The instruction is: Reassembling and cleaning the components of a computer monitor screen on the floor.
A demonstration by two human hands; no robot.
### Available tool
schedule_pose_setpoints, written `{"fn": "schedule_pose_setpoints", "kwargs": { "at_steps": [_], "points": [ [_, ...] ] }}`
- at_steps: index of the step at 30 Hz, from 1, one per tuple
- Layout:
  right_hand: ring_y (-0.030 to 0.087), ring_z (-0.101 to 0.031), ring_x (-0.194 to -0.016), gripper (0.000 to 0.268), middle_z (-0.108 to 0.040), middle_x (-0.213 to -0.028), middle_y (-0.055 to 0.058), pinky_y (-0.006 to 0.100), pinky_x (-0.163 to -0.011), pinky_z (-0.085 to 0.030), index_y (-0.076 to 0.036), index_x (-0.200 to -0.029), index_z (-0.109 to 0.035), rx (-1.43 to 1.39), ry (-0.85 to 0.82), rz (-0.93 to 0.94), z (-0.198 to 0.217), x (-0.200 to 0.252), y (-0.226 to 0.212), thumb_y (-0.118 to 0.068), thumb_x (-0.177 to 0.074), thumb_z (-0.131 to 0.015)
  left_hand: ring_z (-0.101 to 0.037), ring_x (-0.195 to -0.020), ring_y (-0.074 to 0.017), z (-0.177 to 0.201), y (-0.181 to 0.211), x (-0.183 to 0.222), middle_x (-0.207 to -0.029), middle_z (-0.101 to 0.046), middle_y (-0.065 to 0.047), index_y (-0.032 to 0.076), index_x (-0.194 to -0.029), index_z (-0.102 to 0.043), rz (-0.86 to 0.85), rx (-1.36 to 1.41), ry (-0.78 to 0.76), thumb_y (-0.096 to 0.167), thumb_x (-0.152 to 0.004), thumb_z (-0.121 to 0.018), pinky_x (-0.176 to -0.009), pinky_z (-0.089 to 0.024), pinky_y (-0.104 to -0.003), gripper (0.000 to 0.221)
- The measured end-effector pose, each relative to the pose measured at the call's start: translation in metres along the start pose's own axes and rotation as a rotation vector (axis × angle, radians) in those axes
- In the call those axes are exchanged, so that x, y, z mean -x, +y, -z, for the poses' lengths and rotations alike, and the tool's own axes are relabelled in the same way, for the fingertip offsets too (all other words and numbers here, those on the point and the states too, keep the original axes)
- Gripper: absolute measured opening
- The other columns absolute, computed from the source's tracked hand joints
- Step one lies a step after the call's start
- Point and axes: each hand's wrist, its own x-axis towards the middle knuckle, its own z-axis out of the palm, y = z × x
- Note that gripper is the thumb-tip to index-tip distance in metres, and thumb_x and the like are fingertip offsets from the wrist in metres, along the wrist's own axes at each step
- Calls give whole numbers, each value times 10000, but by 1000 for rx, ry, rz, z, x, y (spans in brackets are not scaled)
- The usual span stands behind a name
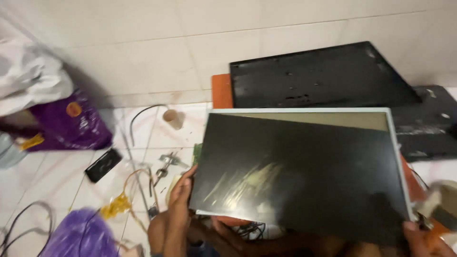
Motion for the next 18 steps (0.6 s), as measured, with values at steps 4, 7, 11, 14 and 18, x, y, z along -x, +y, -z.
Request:
{"fn": "schedule_pose_setpoints", "kwargs": {
  "at_steps": [4, 7, 11, 14, 18],
  "points": [
    [303, -563, -631, 335, -633, -744, 258, 383, -565, -436, 177, -1073, -739, 22, 66, -108, -19, 85, -159, -149, -1140, -775, -575, -1341, -309, -1, 13, 3, -1452, -625, -215, -49, -1412, -565, 44, 129, 0, 333, -952, -490, -1137, -384, -411, 602],
    [301, -506, -525, 308, -581, -638, 257, 391, -478, -392, 168, -1090, -743, 11, 62, -183, -13, 105, -235, -134, -1148, -729, -609, -1270, -304, -6, 25, 6, -1435, -640, -227, -44, -1446, -531, 76, 118, -32, 288, -919, -542, -1079, -411, -384, 623],
    [324, -539, -581, 362, -595, -629, 277, 413, -553, -422, 204, -935, -755, 10, -17, -219, -3, 114, -267, -101, -1122, -700, -649, -1161, -273, -12, 36, 8, -1365, -684, -231, 4, -1482, -521, 159, 19, 16, 128, -897, -563, -1010, -440, -351, 599],
    [380, -525, -506, 548, -578, -544, 329, 465, -513, -420, 255, -698, -689, -60, -173, -328, 10, 104, -245, -101, -1114, -666, -654, -1214, -278, -7, 27, 5, -1406, -672, -234, -15, -1473, -514, 131, 6, -10, 124, -909, -564, -1031, -449, -354, 583],
    [420, -562, -437, 604, -603, -471, 351, 469, -499, -412, 221, -694, -711, -47, -362, -393, 15, 92, -207, -189, -1124, -602, -620, -1279, -276, -7, 29, 6, -1448, -646, -227, -43, -1460, -517, 162, 52, 0, 82, -900, -547, -1079, -410, -349, 574]
  ]
}}
